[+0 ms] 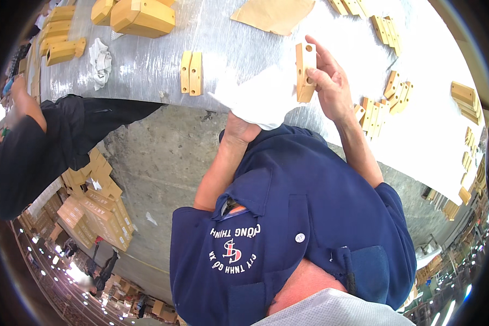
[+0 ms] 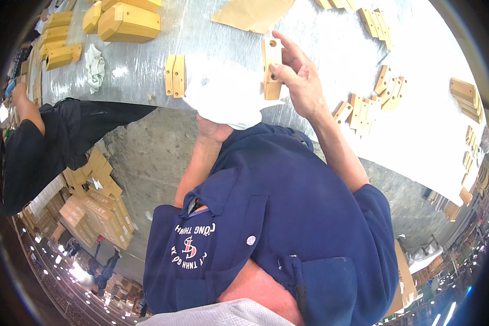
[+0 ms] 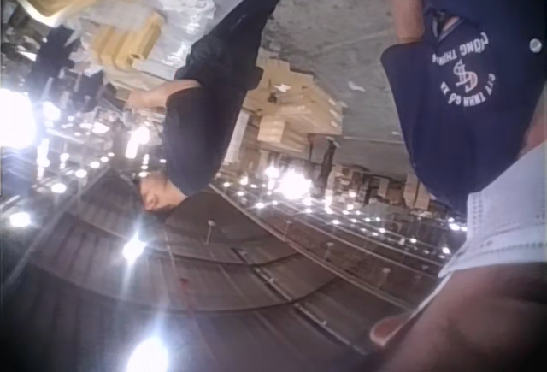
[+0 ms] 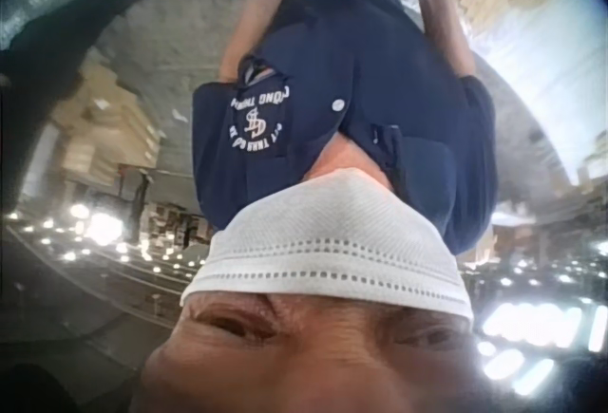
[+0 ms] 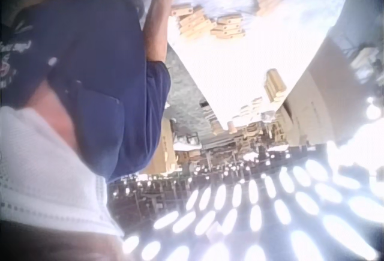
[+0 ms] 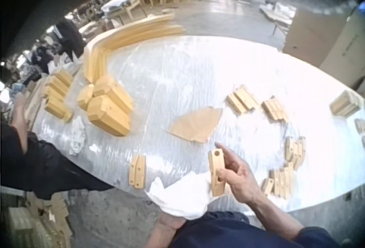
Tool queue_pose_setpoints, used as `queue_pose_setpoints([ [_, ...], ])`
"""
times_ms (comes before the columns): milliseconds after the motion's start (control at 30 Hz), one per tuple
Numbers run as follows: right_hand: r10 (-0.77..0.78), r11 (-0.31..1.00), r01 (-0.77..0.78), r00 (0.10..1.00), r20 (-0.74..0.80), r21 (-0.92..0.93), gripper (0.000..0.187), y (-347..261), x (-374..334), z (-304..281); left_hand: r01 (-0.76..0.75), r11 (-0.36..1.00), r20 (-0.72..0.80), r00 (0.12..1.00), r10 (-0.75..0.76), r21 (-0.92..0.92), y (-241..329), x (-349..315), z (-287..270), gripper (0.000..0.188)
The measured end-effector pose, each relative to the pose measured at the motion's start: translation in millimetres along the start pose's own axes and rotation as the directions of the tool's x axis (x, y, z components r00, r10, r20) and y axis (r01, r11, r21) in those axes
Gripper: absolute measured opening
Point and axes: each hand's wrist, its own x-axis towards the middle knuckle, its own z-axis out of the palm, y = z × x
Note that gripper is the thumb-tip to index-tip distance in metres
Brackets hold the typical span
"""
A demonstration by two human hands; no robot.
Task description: The person sands small wooden parts with sandpaper and wipes them with a white cloth. They handle each piece one at a time, turning it over to sand multiple sides, then wipe the surface before placing it back on the table.
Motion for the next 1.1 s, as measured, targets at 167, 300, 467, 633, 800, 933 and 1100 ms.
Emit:
queue_pose_setpoints([
  [167, 0.03, 0.693, -0.328, 0.903, 0.429, 0.642, 0.054, 18.7, 9.4, -13.3, -0.178, 0.815, 0.061, 0.983, 0.173, 0.551, 1.1, 5.1, 70.3, 0.05],
  [300, 0.022, 0.943, -0.018, 1.0, -0.006, 0.333, 0.045, 20.7, -26.5, 11.1, -0.461, -0.471, 0.554, 0.83, 0.071, 0.752, -18.3, 32.9, 87.7, 0.045],
  [467, 0.143, 0.964, -0.112, 0.983, -0.112, 0.242, 0.03, 67.5, -33.2, 16.6, -0.392, -0.118, 0.407, 0.842, 0.353, 0.912, 9.5, 102.5, 51.5, 0.038],
  [633, 0.162, 0.872, -0.19, 0.982, 0.102, 0.452, 0.033, 9.9, -7.8, 16.0, 0.02, 0.197, -0.089, 0.932, 0.35, 0.98, 23.4, 96.9, 23.7, 0.034],
  [800, 0.232, 0.875, -0.195, 0.972, -0.03, 0.443, 0.039, -3.3, 3.7, 12.6, -0.195, -0.087, 0.213, 0.906, 0.365, 0.977, 27.5, 65.6, 40.7, 0.035],
  [933, 0.193, 0.96, -0.146, 0.964, -0.184, 0.241, 0.042, -0.5, 8.5, 23.0, -0.265, -0.223, 0.312, 0.926, 0.211, 0.938, 18.9, 41.9, 92.0, 0.038],
  [1100, 0.09, 0.995, -0.084, 0.991, -0.096, 0.06, 0.036, -9.9, 9.2, 28.3, -0.285, -0.169, 0.315, 0.93, 0.189, 0.943, 24.3, 48.0, 79.4, 0.036],
])
